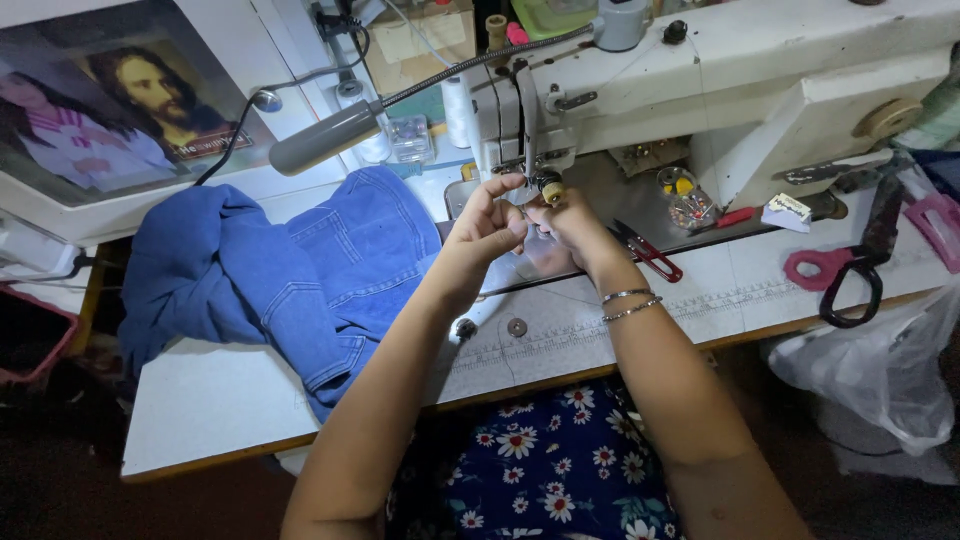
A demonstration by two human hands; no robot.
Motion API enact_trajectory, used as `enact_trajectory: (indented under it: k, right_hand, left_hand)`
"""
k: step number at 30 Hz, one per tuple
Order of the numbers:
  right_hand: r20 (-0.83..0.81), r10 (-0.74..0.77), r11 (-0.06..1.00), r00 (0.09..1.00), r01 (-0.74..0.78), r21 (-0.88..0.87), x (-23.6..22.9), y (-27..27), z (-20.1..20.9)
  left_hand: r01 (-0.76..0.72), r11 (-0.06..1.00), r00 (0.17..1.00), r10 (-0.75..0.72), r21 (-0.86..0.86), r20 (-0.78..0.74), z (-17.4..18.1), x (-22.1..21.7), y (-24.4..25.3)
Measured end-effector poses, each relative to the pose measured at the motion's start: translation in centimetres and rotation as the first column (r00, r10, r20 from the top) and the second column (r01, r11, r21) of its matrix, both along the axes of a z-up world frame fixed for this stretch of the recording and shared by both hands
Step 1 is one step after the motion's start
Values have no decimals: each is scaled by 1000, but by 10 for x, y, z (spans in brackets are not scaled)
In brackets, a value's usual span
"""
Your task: Threading an industrial sewing machine by routing the thread through tension discs, guides, and the needle eye.
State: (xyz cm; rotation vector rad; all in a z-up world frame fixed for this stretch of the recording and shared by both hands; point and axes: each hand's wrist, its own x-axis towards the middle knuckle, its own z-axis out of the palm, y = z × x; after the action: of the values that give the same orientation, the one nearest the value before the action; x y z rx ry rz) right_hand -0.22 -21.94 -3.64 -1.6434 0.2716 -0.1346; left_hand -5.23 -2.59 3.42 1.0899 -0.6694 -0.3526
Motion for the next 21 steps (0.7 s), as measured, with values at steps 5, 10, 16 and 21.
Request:
enact_trajectory:
  k: [5, 10, 16, 21]
  right_hand:
    - [87, 2, 1000, 996, -2, 8, -17, 11, 21]
    - [-105, 1, 930, 994, -40, -366, -8, 28, 30]
    - [-167, -43, 843, 985, -54, -535, -5, 18, -2]
    - [-107, -61, 917, 992, 14, -400, 15, 16, -32]
  left_hand:
    - [-59, 998, 996, 59, -2, -62, 0, -1, -5]
    - [-211, 965, 977, 213, 154, 5, -2, -5, -2]
    - [-416, 880, 904, 372, 228, 213, 1, -5, 14]
    - [-578, 748, 790, 410, 327, 456, -5, 7, 20]
